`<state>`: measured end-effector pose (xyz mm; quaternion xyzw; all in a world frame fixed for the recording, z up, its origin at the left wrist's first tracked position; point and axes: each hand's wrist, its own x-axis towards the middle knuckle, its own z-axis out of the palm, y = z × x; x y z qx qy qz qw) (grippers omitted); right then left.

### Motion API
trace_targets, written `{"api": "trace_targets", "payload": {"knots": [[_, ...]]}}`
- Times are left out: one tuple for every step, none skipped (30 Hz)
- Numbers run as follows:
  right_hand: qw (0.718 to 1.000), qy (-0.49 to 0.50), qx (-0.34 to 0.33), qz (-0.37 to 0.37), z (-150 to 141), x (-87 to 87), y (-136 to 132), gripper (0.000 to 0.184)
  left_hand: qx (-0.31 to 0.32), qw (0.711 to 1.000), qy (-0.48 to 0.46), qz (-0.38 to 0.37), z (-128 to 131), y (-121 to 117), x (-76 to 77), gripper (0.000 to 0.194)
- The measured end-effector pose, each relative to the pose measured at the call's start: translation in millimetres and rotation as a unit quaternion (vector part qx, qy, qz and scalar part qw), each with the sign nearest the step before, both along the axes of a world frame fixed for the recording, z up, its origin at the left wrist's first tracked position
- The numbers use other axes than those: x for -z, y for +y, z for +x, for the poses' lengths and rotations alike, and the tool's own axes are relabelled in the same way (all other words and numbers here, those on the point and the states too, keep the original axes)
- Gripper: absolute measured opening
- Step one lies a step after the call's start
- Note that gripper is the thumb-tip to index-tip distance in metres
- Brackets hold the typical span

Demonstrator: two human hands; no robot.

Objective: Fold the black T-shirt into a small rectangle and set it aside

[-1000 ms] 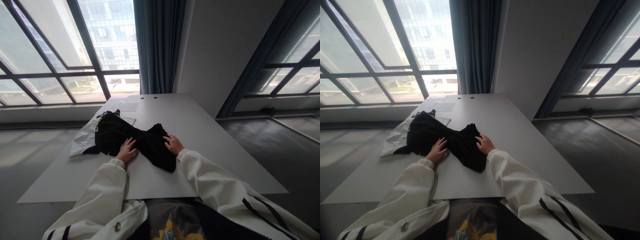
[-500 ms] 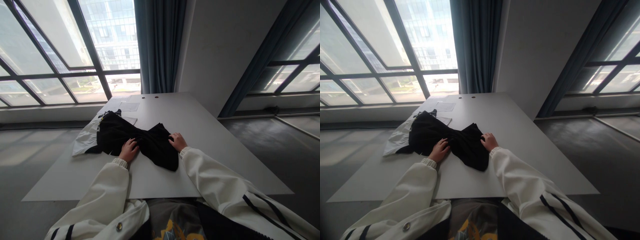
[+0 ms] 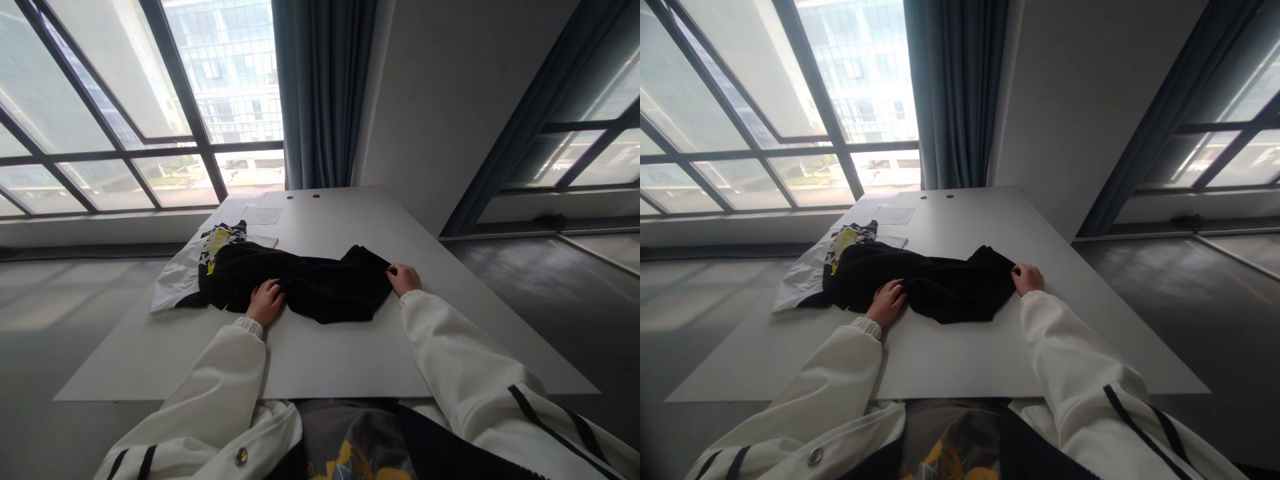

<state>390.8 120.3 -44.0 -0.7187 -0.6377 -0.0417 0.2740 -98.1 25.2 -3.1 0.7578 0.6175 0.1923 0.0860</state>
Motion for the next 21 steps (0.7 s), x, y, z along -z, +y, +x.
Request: {"api": "trace_targets", "payload": {"knots": [[1.0, -0.005, 0.01, 0.0, 11, 0.5, -2, 0.018, 0.002, 1.0, 0.004, 0.002, 4, 1, -0.3, 0.026], [1.0, -0.01, 0.018, -0.002, 22, 0.7, -4, 0.019, 0.004, 1.0, 0.01, 0.003, 8, 3, -0.6, 0.026], [0.999, -0.013, 0.03, -0.006, 33, 0.7, -8, 0.02, 0.007, 1.0, 0.016, 0.003, 13, 5, -0.8, 0.026], [0.999, -0.014, 0.048, -0.009, 43, 0.5, -11, 0.02, 0.011, 1.0, 0.022, 0.004, 19, 8, -1.0, 0.025], [0.997, -0.013, 0.069, -0.013, 53, 0.1, -15, 0.021, 0.014, 1.0, 0.026, 0.005, 24, 11, -1.2, 0.025], [0.996, -0.011, 0.09, -0.017, 61, -0.5, -20, 0.022, 0.018, 0.999, 0.029, 0.007, 30, 14, -1.3, 0.025], [0.994, -0.007, 0.111, -0.022, 68, -1.2, -24, 0.023, 0.023, 0.999, 0.029, 0.009, 36, 18, -1.4, 0.025], [0.991, -0.003, 0.128, -0.026, 74, -1.8, -28, 0.024, 0.029, 0.999, 0.028, 0.012, 42, 21, -1.5, 0.025], [0.99, 0.0, 0.141, -0.029, 77, -2.4, -32, 0.025, 0.035, 0.999, 0.026, 0.014, 47, 23, -1.6, 0.025], [0.988, 0.002, 0.152, -0.03, 80, -2.8, -35, 0.025, 0.04, 0.999, 0.023, 0.017, 51, 24, -1.7, 0.025], [0.987, 0.002, 0.16, -0.03, 81, -3.0, -38, 0.025, 0.046, 0.999, 0.021, 0.019, 54, 25, -1.9, 0.025], [0.986, 0.002, 0.166, -0.029, 82, -2.8, -40, 0.025, 0.052, 0.998, 0.017, 0.021, 56, 24, -2.1, 0.025], [0.985, 0.001, 0.168, -0.028, 81, -2.4, -41, 0.026, 0.058, 0.998, 0.014, 0.022, 57, 23, -2.3, 0.024], [0.985, -0.001, 0.168, -0.026, 81, -1.6, -42, 0.026, 0.063, 0.998, 0.011, 0.022, 57, 21, -2.4, 0.025], [0.986, -0.002, 0.165, -0.023, 80, -0.5, -42, 0.026, 0.071, 0.997, 0.007, 0.025, 55, 19, -2.6, 0.025], [0.987, -0.003, 0.159, -0.018, 79, 0.7, -42, 0.026, 0.082, 0.996, -0.001, 0.031, 53, 16, -2.8, 0.025], [0.989, -0.004, 0.15, -0.008, 79, 2.1, -42, 0.026, 0.095, 0.995, -0.012, 0.042, 50, 13, -2.9, 0.026], [0.99, -0.004, 0.14, 0.005, 78, 3.3, -42, 0.026, 0.109, 0.992, -0.026, 0.058, 47, 10, -3.1, 0.026], [0.992, -0.004, 0.127, 0.022, 78, 4.4, -42, 0.026, 0.122, 0.989, -0.04, 0.073, 44, 7, -3.4, 0.026], [0.993, -0.005, 0.11, 0.04, 77, 5.2, -42, 0.027, 0.132, 0.986, -0.051, 0.085, 41, 4, -4.0, 0.025], [0.994, -0.007, 0.09, 0.057, 77, 5.7, -42, 0.028, 0.133, 0.985, -0.058, 0.09, 39, 1, -4.8, 0.024]]}}
